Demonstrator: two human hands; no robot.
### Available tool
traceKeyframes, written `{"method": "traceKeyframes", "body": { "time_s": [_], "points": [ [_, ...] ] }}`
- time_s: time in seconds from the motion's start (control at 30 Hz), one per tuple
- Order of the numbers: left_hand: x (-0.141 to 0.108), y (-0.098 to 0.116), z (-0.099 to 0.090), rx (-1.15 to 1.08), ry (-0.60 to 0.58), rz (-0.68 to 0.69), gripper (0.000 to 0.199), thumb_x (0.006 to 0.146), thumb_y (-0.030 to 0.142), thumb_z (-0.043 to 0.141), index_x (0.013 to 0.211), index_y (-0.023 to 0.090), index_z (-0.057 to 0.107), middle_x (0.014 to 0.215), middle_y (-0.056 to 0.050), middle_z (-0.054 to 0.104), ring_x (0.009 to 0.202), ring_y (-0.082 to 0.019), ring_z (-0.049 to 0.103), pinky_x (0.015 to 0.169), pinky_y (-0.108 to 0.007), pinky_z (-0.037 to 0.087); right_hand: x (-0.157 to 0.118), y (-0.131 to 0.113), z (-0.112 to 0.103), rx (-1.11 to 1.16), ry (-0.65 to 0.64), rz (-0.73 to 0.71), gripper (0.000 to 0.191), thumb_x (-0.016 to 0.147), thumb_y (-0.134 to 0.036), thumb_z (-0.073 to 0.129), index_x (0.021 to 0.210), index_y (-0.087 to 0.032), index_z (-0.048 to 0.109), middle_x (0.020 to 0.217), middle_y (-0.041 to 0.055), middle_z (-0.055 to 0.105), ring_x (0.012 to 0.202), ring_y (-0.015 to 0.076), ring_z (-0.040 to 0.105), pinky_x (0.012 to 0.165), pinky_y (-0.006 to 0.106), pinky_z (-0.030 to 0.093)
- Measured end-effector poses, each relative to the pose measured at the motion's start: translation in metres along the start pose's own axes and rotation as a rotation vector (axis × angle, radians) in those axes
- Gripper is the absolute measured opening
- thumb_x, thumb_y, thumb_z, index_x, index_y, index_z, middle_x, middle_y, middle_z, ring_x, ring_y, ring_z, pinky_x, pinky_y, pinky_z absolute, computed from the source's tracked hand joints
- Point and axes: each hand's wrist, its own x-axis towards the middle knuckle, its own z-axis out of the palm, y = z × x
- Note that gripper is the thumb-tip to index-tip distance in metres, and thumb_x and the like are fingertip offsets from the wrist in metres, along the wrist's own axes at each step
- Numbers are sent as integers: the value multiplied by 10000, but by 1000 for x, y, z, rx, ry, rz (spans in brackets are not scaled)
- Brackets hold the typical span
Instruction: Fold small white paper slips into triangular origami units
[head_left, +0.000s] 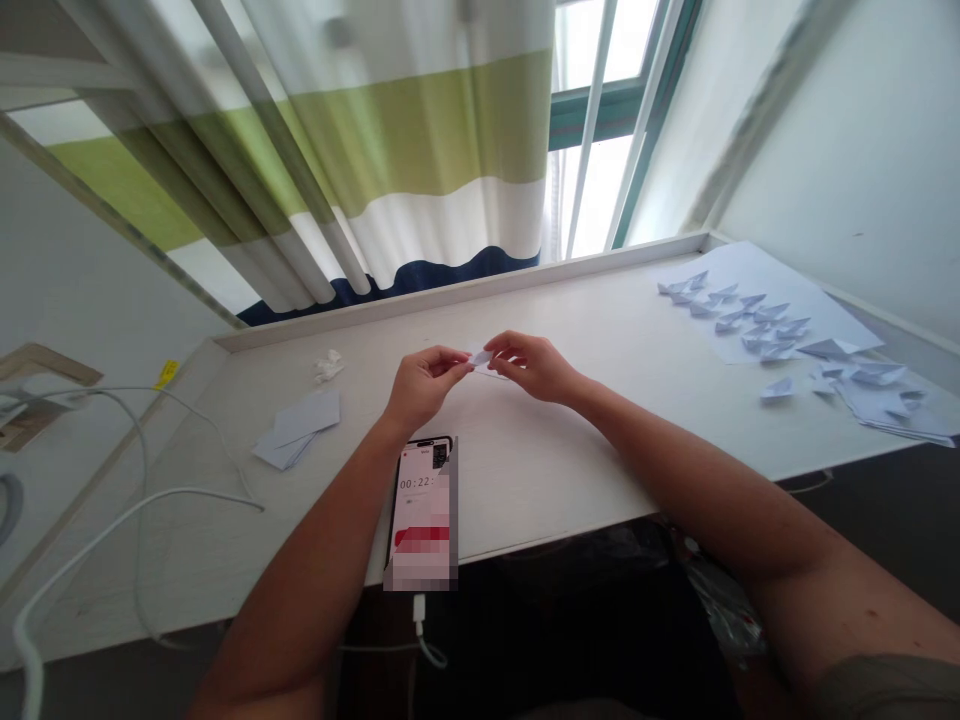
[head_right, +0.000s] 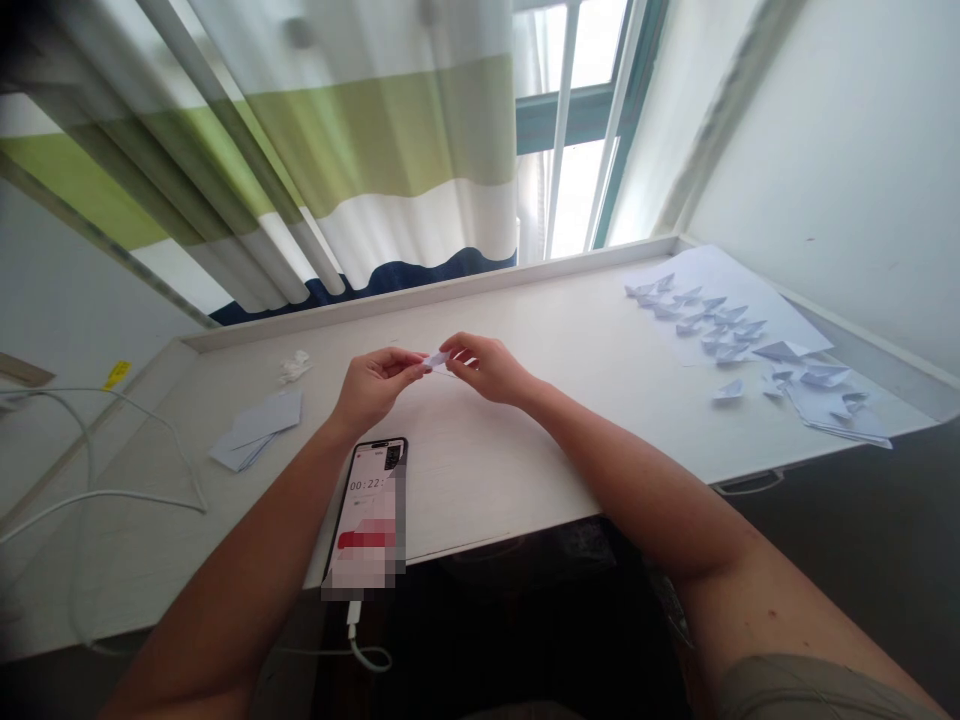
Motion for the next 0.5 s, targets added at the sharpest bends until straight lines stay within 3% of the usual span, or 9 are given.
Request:
{"method": "traceKeyframes", "body": {
  "time_s": [0.1, 0.2, 0.27, 0.3, 0.4, 0.5],
  "points": [
    [2, 2, 1, -9, -2, 0, 332, 766, 456, 939, 918, 178, 839, 991, -112, 859, 909, -251, 799, 895, -415, 637, 3, -5, -2, 72, 40, 62, 237, 946, -183, 711, 1179, -223, 700, 1077, 54, 818, 934, 200, 814, 819, 354, 682],
    [6, 16, 2, 54, -21, 19, 321, 795, 476, 910, 924, 188, 845, 978, -111, 859, 894, -257, 801, 859, -407, 637, 8, -25, -15, 61, 127, 199, 249, 947, -139, 714, 1188, -199, 687, 1023, 55, 810, 764, 173, 807, 698, 303, 665],
    [10, 33, 7, 118, -50, 53, 309, 820, 480, 890, 935, 196, 851, 990, -110, 861, 897, -263, 805, 843, -402, 640, 8, -44, -31, 12, 134, 311, 63, 1015, -220, 689, 1034, -169, 720, 833, 50, 781, 622, 159, 762, 571, 264, 616],
    [11, 43, 11, 149, -73, 71, 304, 831, 482, 882, 938, 199, 853, 995, -108, 861, 902, -267, 808, 836, -398, 642, 6, -55, -41, -1, 128, 340, 154, 1046, -271, 670, 957, -158, 726, 781, 54, 769, 570, 149, 737, 521, 250, 586],
    [17, 71, 37, 222, -171, 121, 293, 856, 490, 861, 936, 208, 857, 967, -101, 859, 889, -276, 810, 813, -393, 651, -15, -82, -73, -62, 173, 344, 195, 1026, -290, 730, 899, -145, 760, 706, 36, 750, 508, 121, 696, 463, 211, 527],
    [22, 89, 85, 278, -259, 197, 284, 879, 492, 844, 951, 217, 860, 930, -90, 855, 848, -273, 804, 823, -412, 661, -53, -95, -107, -97, 228, 392, 139, 973, -174, 752, 839, -141, 768, 670, 18, 737, 484, 117, 689, 448, 203, 514]
  ]
}}
